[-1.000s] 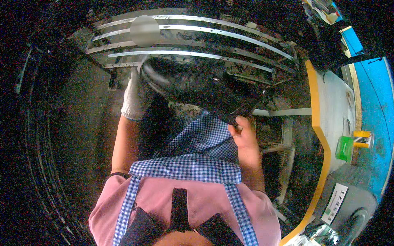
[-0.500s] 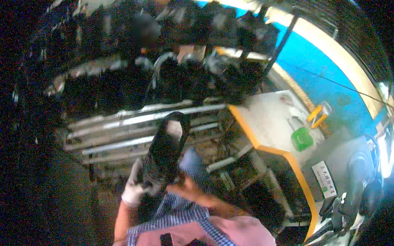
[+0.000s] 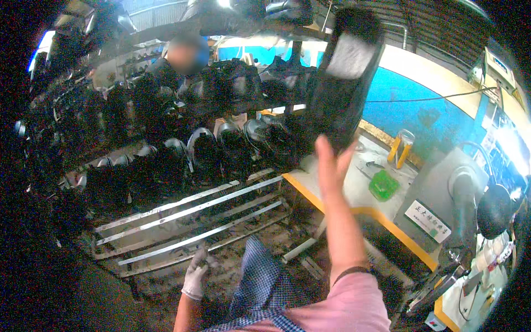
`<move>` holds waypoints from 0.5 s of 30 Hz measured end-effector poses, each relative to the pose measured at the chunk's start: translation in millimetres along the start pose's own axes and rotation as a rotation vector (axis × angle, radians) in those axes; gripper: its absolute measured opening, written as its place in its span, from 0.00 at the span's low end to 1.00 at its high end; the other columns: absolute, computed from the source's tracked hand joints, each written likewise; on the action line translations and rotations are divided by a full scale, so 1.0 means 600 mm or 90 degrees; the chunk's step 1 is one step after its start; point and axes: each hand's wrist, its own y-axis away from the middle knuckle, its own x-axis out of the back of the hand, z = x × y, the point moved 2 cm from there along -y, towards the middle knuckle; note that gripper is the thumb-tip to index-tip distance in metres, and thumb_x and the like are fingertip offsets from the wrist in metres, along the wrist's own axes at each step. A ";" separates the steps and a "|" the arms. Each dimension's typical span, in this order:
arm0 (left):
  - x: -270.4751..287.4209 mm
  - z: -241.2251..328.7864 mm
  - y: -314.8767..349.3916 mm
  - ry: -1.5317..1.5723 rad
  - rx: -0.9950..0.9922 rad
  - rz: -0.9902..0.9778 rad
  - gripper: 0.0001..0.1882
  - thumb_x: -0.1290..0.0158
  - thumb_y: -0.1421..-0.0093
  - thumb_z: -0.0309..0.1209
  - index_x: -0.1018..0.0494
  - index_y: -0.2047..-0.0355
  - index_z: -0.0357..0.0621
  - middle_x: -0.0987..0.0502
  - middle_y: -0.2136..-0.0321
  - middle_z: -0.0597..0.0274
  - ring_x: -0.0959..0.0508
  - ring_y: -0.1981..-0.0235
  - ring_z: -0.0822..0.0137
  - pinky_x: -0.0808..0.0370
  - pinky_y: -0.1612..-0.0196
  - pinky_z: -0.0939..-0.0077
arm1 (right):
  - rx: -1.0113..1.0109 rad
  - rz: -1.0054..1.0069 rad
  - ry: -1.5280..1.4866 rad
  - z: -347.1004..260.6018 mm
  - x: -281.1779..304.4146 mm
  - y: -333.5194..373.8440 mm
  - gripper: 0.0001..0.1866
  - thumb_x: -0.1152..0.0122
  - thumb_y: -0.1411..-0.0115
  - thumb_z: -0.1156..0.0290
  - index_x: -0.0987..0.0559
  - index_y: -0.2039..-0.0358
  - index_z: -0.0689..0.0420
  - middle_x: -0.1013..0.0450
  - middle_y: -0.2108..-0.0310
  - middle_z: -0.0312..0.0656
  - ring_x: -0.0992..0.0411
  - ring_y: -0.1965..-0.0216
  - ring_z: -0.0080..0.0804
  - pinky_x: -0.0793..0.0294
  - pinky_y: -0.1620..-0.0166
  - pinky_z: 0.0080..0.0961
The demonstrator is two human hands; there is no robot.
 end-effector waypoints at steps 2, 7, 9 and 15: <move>0.048 -0.033 -0.013 0.057 -0.012 0.012 0.21 0.51 0.44 0.25 0.36 0.49 0.43 0.28 0.58 0.58 0.27 0.59 0.63 0.28 0.55 0.64 | 0.171 0.017 0.097 0.013 0.028 -0.137 0.38 0.37 0.50 0.67 0.45 0.42 0.54 0.33 0.58 0.36 0.34 0.70 0.17 0.36 0.78 0.14; 0.145 -0.047 -0.001 0.211 0.071 0.161 0.19 0.50 0.44 0.31 0.36 0.51 0.46 0.30 0.65 0.63 0.30 0.64 0.64 0.29 0.59 0.65 | 0.049 0.040 0.195 0.002 -0.038 -0.308 0.28 0.35 0.54 0.59 0.33 0.55 0.55 0.34 0.80 0.32 0.46 0.90 0.17 0.49 0.88 0.17; 0.156 -0.047 -0.002 0.206 0.083 0.169 0.17 0.51 0.43 0.32 0.35 0.52 0.46 0.30 0.65 0.63 0.30 0.66 0.65 0.30 0.60 0.65 | 0.092 0.008 0.242 -0.001 -0.047 -0.379 0.19 0.37 0.53 0.57 0.28 0.64 0.53 0.38 0.86 0.30 0.46 0.91 0.17 0.50 0.89 0.17; 0.172 -0.055 -0.013 0.056 0.042 0.160 0.13 0.54 0.41 0.29 0.33 0.55 0.46 0.27 0.67 0.63 0.28 0.68 0.65 0.29 0.61 0.66 | -0.175 -0.040 0.121 -0.020 -0.077 -0.493 0.16 0.41 0.51 0.54 0.28 0.71 0.53 0.33 0.86 0.39 0.44 0.90 0.16 0.52 0.90 0.12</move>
